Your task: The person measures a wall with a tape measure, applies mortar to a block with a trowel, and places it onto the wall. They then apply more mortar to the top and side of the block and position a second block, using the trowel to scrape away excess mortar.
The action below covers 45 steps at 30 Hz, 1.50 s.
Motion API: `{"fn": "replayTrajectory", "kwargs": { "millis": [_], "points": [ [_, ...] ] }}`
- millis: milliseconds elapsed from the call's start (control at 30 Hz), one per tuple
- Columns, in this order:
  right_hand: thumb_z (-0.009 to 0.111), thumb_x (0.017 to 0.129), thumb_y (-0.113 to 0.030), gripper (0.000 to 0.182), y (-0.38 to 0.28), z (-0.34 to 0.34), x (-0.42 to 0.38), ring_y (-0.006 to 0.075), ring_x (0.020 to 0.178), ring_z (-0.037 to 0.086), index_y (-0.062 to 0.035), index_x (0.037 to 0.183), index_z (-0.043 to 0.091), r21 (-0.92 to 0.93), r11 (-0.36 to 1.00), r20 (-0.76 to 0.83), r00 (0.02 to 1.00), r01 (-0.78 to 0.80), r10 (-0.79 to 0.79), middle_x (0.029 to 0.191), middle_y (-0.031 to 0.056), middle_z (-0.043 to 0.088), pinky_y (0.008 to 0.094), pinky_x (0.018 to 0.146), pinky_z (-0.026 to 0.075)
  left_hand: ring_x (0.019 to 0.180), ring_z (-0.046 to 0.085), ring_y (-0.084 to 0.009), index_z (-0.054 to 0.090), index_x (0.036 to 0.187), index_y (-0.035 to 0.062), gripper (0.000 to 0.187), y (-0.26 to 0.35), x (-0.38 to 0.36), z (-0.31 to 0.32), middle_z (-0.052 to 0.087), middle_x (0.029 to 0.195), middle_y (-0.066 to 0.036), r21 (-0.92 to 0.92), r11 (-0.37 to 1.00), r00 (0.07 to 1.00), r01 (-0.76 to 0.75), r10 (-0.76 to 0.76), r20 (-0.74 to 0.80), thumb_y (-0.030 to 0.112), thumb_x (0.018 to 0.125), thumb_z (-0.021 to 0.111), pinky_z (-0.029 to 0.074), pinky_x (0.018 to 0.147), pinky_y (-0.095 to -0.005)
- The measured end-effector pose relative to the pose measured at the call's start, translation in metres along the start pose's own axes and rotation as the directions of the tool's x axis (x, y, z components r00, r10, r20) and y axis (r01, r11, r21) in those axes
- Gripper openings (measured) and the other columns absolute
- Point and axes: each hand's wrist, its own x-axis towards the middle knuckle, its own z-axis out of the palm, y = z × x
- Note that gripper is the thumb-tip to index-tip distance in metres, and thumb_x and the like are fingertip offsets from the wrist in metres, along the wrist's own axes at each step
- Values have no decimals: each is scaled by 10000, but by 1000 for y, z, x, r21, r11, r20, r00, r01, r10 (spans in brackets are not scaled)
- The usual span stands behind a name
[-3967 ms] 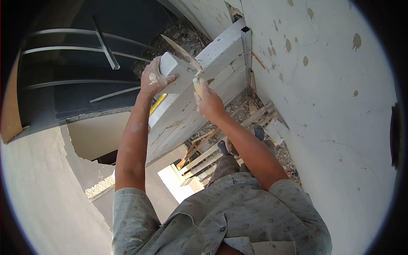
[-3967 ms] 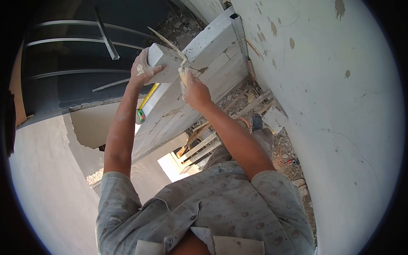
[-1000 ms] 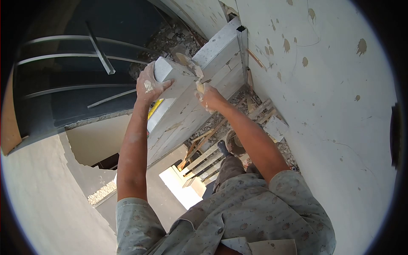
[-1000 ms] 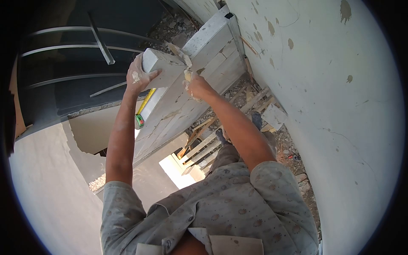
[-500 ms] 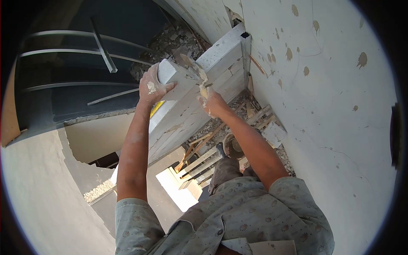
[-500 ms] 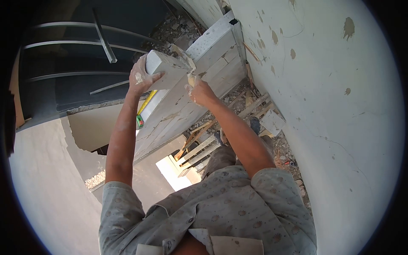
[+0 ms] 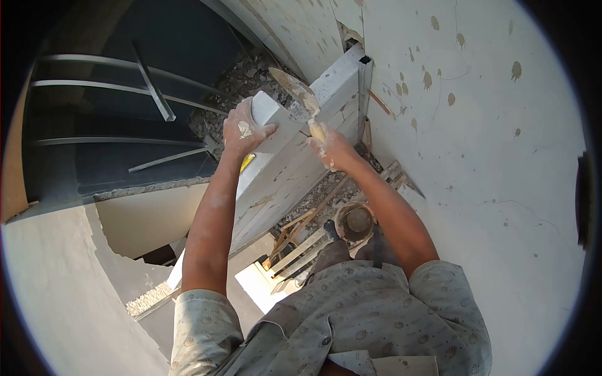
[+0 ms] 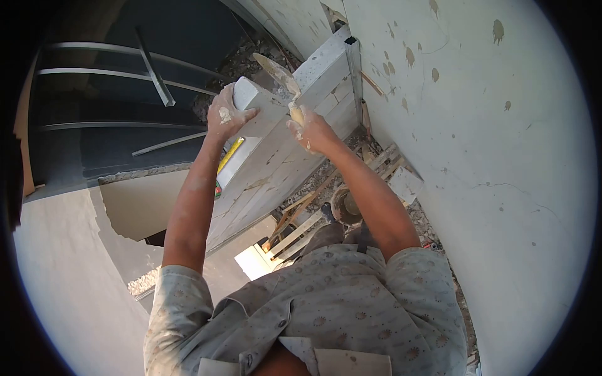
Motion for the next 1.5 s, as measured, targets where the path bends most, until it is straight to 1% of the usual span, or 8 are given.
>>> {"fn": "replayTrajectory", "kwargs": {
  "millis": [100,200,600,800,1200,1300,1400,1500],
  "points": [
    [625,962,-348,469,-46,0,-44,485,1008,631,33,1200,492,129,983,-218,971,132,-102,1026,297,659,496,869,502,1201,590,-359,522,1393,40,933,-1,-2,-1,616,1304,-191,-9,1000,1000,-14,14,-21,492,633,819,454,1044,-450],
    [637,948,-335,461,-8,37,-28,496,996,623,20,1210,502,-65,995,-131,988,75,-83,1009,306,652,501,862,497,1183,605,-362,534,1375,39,902,5,-2,-9,629,1290,-186,3,1000,999,21,-21,39,478,642,823,469,1025,-451],
    [646,918,-255,454,-63,10,-58,519,871,643,44,1216,479,173,921,-431,867,350,-249,876,312,648,525,760,507,1198,570,-357,520,1376,40,884,-1,-3,-2,620,1281,-175,-9,1000,1000,6,-6,16,468,660,814,434,1035,-462],
    [619,952,-200,469,-20,16,-40,485,753,646,54,1285,409,226,962,-52,988,155,-147,861,301,649,483,721,516,1185,572,-356,527,1354,44,878,7,8,-5,617,1258,-186,-4,1000,1000,20,-20,22,455,638,826,432,1042,-452],
    [620,939,-175,384,-50,-4,-53,509,794,647,8,1192,397,413,836,-200,932,361,-303,831,309,637,540,719,504,1230,547,-353,502,1381,27,928,-1,1,2,594,1307,-184,23,1000,1000,-2,2,18,502,646,813,412,1064,-448],
    [628,938,-155,373,-35,17,-37,498,793,653,9,1182,399,185,967,48,982,173,-185,819,295,638,519,715,512,1229,546,-352,503,1382,28,930,-2,2,2,592,1308,-180,-1,1000,999,20,-20,39,505,644,809,412,1063,-447],
    [634,939,-148,363,-37,10,-43,502,792,652,8,1169,400,305,943,-90,990,133,-110,812,286,641,508,711,517,1199,566,-367,523,1359,22,890,-2,2,5,608,1281,-191,46,999,999,-23,24,-31,452,641,826,436,1047,-444],
    [631,956,-223,389,-59,-6,-46,525,796,641,8,1186,419,372,853,-221,928,365,-301,829,293,644,533,718,501,1197,570,-362,526,1357,35,890,-5,0,7,612,1273,-185,48,998,999,-30,32,-44,471,641,825,438,1043,-443]
  ]
}}
